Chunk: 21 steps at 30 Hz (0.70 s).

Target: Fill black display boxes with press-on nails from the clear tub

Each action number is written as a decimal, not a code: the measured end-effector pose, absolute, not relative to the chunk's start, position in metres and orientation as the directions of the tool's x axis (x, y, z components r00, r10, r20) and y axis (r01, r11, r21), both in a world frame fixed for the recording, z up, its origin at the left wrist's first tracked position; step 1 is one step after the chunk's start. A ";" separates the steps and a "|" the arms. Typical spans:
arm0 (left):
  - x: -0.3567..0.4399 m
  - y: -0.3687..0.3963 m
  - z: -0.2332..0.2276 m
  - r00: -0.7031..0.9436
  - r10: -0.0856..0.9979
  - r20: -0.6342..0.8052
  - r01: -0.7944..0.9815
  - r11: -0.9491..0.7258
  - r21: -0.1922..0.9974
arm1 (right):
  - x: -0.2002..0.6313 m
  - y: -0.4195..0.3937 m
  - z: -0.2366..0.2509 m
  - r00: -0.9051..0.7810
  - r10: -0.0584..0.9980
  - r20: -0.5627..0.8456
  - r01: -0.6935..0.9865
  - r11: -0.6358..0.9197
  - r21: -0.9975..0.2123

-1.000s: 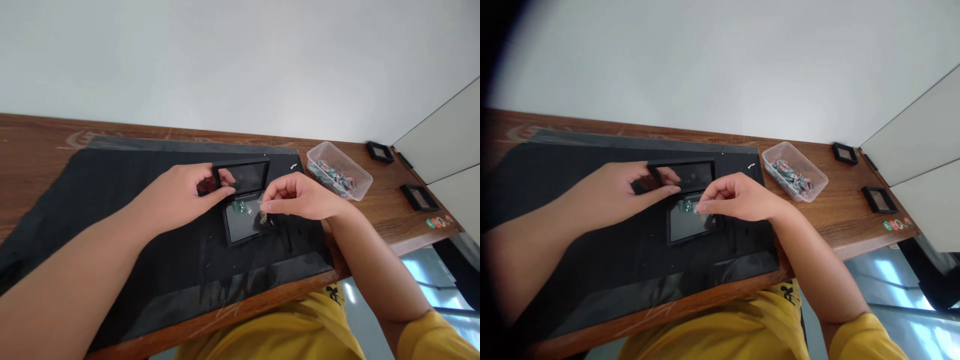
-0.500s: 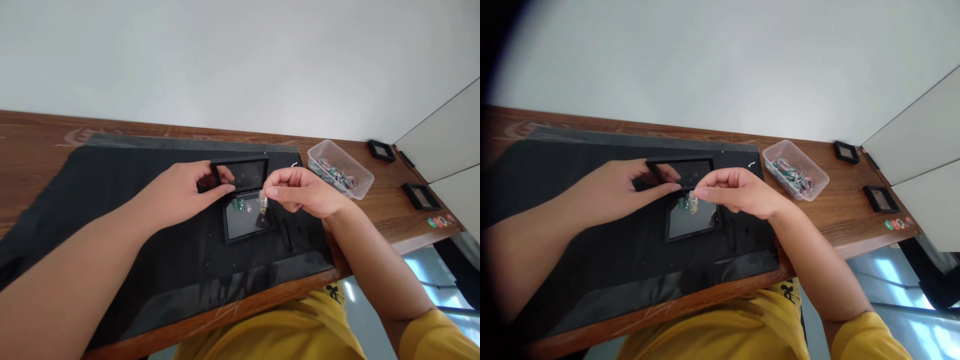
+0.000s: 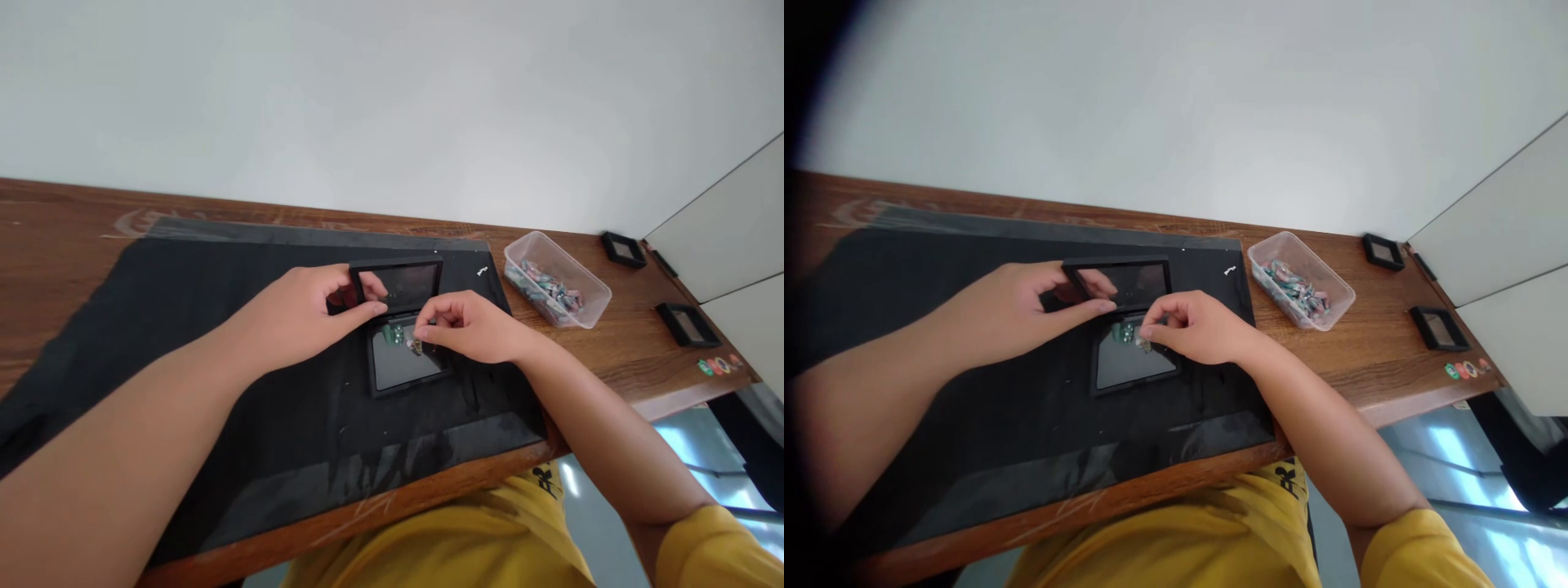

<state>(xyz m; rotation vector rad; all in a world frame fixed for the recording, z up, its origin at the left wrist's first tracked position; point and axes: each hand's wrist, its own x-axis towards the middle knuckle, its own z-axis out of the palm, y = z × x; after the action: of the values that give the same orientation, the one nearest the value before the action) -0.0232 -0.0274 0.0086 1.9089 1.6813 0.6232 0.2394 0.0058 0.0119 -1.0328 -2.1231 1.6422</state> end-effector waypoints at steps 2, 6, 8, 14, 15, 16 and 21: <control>-0.023 -0.027 0.009 0.127 0.992 -0.003 0.755 -0.095 0.649 | 0.240 0.005 0.015 -0.696 0.683 -0.220 0.422 0.141 -0.896; -0.023 -0.028 0.009 0.133 0.991 0.002 0.753 -0.102 0.650 | 0.240 0.004 0.021 -0.657 0.715 -0.238 0.489 0.165 -0.856; -0.023 -0.028 0.009 0.128 0.992 -0.001 0.755 -0.096 0.648 | 0.239 0.003 0.022 -0.646 0.721 -0.250 0.507 0.161 -0.847; -0.023 -0.029 0.009 0.135 0.991 0.007 0.754 -0.107 0.648 | 0.238 0.001 0.020 -0.628 0.736 -0.254 0.530 0.165 -0.832; -0.023 -0.029 0.009 0.137 0.991 0.009 0.754 -0.110 0.648 | 0.238 0.001 0.020 -0.630 0.734 -0.254 0.523 0.160 -0.837; -0.022 -0.028 0.009 0.138 0.990 0.009 0.755 -0.112 0.647 | 0.239 0.002 0.019 -0.635 0.730 -0.253 0.511 0.151 -0.846; -0.023 -0.027 0.008 0.139 0.990 0.002 0.766 -0.109 0.633 | 0.242 0.005 0.022 -0.730 0.641 -0.236 0.331 0.030 -0.943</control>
<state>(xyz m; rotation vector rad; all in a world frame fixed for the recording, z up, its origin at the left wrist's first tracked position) -0.0231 -0.0274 0.0077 1.9327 1.6786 0.6019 0.2420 0.0053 0.0219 -1.0009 -2.0537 1.7608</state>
